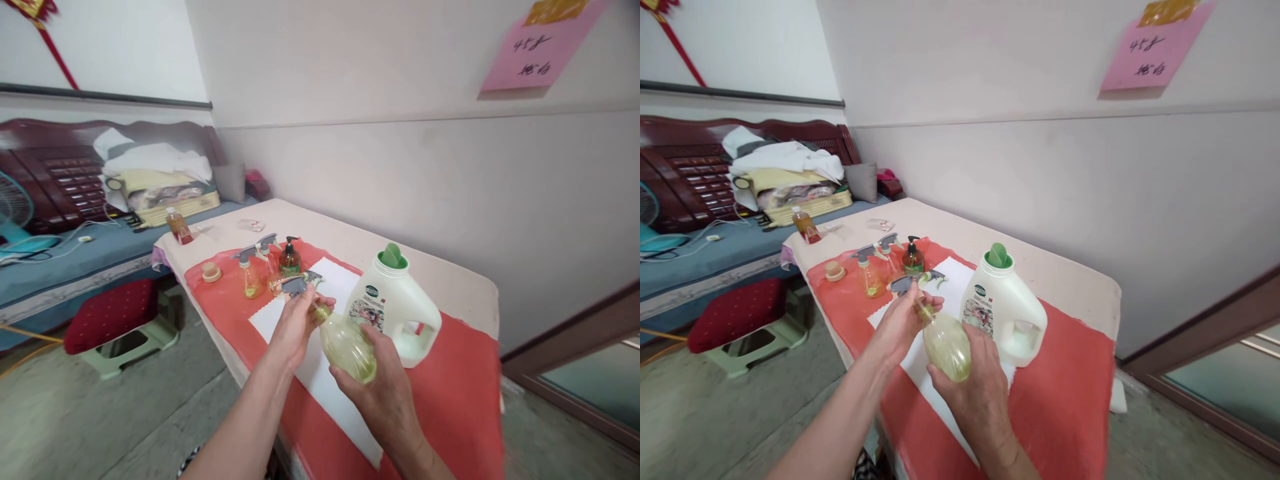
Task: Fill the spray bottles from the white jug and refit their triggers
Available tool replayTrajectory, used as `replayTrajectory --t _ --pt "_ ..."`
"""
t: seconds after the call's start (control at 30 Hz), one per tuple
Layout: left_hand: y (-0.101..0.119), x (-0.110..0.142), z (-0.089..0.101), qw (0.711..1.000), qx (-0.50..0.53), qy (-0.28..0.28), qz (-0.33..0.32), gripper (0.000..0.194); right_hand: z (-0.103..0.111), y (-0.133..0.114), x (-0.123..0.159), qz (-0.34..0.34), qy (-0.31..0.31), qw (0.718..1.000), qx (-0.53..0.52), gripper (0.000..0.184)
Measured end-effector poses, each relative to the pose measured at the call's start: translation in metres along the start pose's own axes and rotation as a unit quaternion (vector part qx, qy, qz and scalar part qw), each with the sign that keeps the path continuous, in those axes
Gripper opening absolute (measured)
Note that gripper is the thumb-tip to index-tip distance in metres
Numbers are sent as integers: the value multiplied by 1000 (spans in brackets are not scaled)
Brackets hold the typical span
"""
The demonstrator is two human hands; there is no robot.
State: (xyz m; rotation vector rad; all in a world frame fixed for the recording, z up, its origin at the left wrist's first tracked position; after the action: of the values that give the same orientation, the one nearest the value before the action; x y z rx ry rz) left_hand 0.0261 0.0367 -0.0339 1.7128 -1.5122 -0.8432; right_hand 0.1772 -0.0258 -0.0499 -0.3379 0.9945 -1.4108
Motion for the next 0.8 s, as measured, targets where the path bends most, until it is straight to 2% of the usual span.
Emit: replayTrajectory --t 0.17,0.37,0.67,0.73,0.8 --pt "-4 3 -3 1000 -20 -18 10 41 3 -4 0 26 26 999 30 63" --pt "-12 7 -11 999 8 -32 11 36 4 -2 -1 3 30 999 38 60" --pt "-17 13 -19 1000 12 -28 2 36 2 6 -4 -70 11 997 11 66" --pt "-18 13 -20 1000 10 -30 0 36 2 7 -4 -108 -7 994 -17 67" --pt "-20 13 -19 1000 8 -27 3 36 1 8 -4 -177 -41 980 -78 67"
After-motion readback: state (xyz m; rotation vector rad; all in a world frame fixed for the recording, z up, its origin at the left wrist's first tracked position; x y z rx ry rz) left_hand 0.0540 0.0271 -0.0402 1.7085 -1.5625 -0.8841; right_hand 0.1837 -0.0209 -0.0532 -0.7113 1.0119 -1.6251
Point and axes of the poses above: each hand's wrist, its own x-axis away from the middle knuckle, its own z-axis out of the back of the hand, y = z × x, the point moved 4 cm from there along -x, towards the middle knuckle, and after that the axes turned 10 degrees about -z, right-handed, at the moved point
